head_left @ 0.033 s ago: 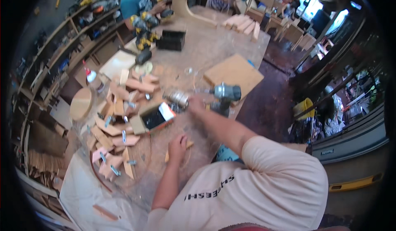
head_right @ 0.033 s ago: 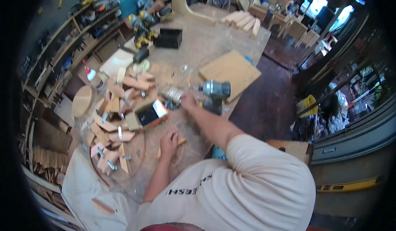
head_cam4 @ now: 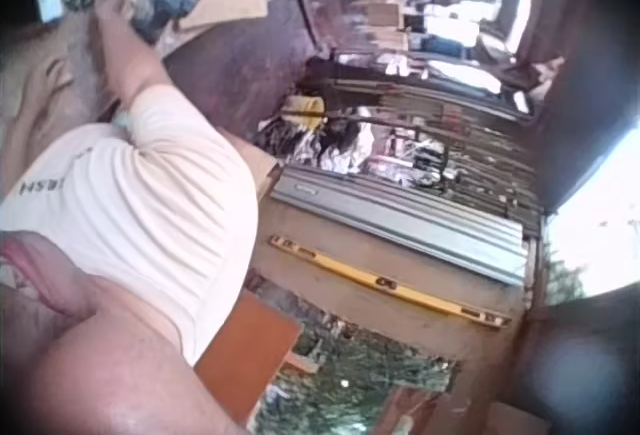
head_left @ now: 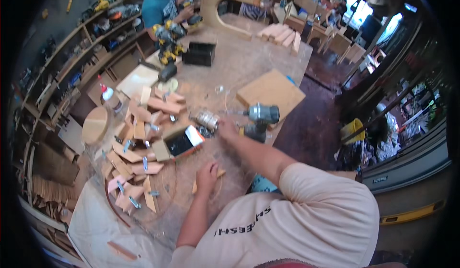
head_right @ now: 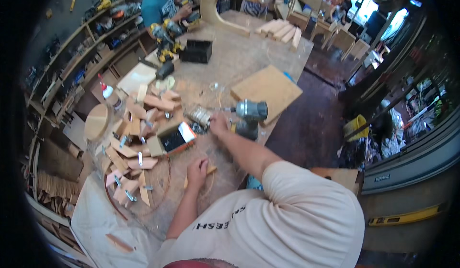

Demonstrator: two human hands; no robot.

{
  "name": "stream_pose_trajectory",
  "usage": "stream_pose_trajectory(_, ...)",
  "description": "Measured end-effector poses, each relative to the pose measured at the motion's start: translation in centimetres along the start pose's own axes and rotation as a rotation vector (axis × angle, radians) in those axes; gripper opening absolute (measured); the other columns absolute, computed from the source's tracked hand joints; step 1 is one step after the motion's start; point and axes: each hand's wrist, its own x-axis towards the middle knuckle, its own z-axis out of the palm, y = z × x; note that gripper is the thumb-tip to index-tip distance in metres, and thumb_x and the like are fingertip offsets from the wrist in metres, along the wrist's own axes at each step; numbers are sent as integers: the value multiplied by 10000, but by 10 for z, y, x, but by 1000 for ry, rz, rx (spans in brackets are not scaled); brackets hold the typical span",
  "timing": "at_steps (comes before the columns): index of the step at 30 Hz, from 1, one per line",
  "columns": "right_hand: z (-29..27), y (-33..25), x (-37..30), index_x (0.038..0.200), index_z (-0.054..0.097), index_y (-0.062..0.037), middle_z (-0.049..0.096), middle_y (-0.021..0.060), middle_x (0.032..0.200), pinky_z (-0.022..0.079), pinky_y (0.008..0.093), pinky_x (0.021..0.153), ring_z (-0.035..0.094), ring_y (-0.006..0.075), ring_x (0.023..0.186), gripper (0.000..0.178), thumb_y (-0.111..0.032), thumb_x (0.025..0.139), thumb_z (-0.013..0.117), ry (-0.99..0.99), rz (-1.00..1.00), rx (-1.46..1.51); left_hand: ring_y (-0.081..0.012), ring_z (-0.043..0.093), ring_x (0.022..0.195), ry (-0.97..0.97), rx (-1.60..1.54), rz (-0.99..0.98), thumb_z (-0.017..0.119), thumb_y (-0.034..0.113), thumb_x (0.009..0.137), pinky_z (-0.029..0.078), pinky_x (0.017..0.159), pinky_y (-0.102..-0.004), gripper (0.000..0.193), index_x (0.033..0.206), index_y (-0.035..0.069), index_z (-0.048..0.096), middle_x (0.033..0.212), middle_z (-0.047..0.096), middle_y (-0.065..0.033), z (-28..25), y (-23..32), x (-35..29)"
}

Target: The person attaches a metal bracket to small wooden pieces by hand and using a power drill, picking up screws from a container and driving them into the pre-marked holes.

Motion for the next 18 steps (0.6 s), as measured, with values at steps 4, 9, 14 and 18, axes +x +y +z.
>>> stream_pose_trajectory(4,-4,-9,-11,1040,659,-41,666,217,969,487,428,840,636,369,957,249,-183,861,560,161,-194,55,-313,657,848,-27,-51,56,600,152,894,519,763,-375,158,999,61,674,938,666,-149,-2,5,2)
stream_pose_trajectory(9,-16,-27,-2,995,672,-80,672,198,941,496,450,810,645,374,911,247,-239,846,555,99,44,-148,-223,670,748,28,-82,121,633,114,878,527,703,-322,133,964,26,684,869,684,-130,2,6,4)
stream_pose_trajectory(14,-17,-29,-12,1011,680,-95,679,181,941,504,440,792,653,353,912,253,-233,806,627,113,59,-182,-217,670,748,27,-86,145,636,102,878,529,701,-313,120,963,33,683,868,679,-125,1,13,3)
stream_pose_trajectory(18,-16,-33,-18,952,672,-94,679,156,900,502,433,757,651,334,869,202,-211,788,676,164,56,-167,-217,669,744,6,-101,100,639,100,875,529,697,-314,118,963,36,686,869,678,-125,-2,12,3)
